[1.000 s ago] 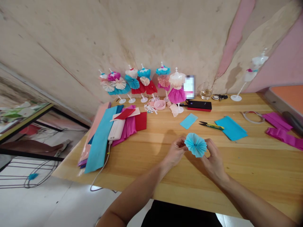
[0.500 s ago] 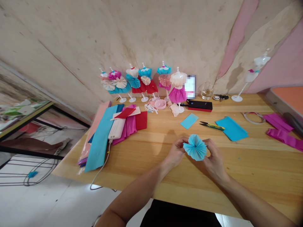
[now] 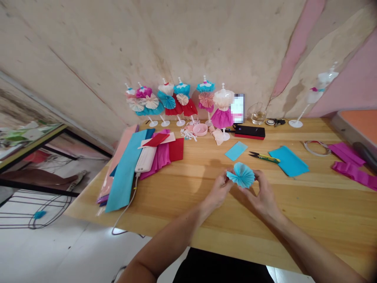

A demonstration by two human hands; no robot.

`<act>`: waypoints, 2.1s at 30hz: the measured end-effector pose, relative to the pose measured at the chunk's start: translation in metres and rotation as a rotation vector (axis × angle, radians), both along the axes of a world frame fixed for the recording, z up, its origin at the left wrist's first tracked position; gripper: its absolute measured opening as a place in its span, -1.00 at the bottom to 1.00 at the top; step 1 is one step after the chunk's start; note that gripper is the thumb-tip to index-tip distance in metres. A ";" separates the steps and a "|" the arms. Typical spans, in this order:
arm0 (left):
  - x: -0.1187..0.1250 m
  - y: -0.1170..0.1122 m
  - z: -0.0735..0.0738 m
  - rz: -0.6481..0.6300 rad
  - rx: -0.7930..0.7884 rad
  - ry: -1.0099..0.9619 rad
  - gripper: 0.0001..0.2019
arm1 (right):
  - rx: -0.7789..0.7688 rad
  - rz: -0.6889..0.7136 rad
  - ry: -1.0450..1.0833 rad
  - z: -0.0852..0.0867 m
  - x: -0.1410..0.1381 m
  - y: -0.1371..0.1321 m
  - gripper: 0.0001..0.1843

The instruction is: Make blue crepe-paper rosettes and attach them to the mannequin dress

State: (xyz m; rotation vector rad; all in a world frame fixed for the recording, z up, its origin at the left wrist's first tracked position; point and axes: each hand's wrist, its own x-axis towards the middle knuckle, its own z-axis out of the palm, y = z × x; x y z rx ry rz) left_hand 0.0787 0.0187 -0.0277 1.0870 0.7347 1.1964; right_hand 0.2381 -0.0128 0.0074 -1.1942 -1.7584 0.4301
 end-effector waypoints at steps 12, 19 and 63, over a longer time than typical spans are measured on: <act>-0.004 -0.009 0.019 0.080 0.233 0.435 -0.89 | 0.328 -0.072 -0.442 0.013 0.013 0.003 -0.66; -0.003 -0.009 0.017 0.073 0.201 0.420 -0.87 | 0.221 -0.037 -0.309 0.006 0.013 0.008 -0.87; -0.005 0.009 -0.003 -0.101 -0.282 -0.298 -0.70 | 0.337 -0.005 -0.461 0.022 0.005 -0.010 -0.36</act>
